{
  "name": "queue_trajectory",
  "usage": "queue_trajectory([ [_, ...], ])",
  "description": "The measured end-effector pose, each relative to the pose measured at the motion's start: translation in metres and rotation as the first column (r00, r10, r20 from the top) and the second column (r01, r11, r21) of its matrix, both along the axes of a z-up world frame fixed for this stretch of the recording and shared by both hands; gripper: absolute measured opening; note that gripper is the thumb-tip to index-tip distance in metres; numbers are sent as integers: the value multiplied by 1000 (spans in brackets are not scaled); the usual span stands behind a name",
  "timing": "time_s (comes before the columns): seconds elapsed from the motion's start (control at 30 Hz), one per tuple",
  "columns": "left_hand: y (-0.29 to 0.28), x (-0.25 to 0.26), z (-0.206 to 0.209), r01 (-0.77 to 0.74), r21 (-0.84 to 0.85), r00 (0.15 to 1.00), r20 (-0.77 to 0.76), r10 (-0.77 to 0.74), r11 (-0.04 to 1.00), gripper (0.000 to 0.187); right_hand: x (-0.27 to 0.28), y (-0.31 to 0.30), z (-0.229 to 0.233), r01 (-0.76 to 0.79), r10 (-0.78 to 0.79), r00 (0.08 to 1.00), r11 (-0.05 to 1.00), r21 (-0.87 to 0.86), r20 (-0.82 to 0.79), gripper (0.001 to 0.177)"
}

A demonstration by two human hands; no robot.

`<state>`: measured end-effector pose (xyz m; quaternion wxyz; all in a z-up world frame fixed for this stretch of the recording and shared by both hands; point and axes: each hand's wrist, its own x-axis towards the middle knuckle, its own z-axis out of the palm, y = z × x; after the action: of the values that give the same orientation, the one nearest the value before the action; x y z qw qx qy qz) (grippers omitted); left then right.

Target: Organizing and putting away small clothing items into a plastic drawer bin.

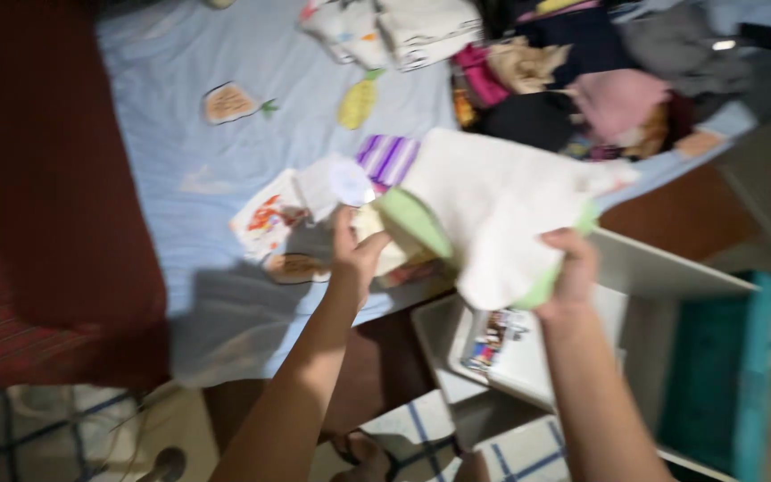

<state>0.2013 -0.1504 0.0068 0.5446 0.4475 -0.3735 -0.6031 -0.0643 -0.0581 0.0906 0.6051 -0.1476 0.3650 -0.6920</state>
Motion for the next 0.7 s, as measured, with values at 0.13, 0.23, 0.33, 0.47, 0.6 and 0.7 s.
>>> queue_trajectory([
  [0.13,16,-99,36,236,-59,948,231,-217,970,56,-126,61,55,36,-29,988,998,46,-155,68],
  [0.23,22,-159,47,375,-173,838,483,-254,911,47,-199,104,65,9,8,984,996,92,-180,69],
  [0.33,28,-205,50,475,-221,705,675,-218,851,42,-257,137,32,-58,98,981,971,230,-166,68],
  [0.47,31,-234,49,550,-259,504,861,-67,794,27,-287,154,-20,-229,295,954,831,508,-52,65],
  [0.6,26,-237,9,589,-405,510,858,67,699,23,-285,151,-62,-309,355,934,741,595,43,63],
  [0.7,29,-240,-10,610,-448,470,869,157,653,20,-273,146,-73,-370,352,925,745,555,144,62],
])
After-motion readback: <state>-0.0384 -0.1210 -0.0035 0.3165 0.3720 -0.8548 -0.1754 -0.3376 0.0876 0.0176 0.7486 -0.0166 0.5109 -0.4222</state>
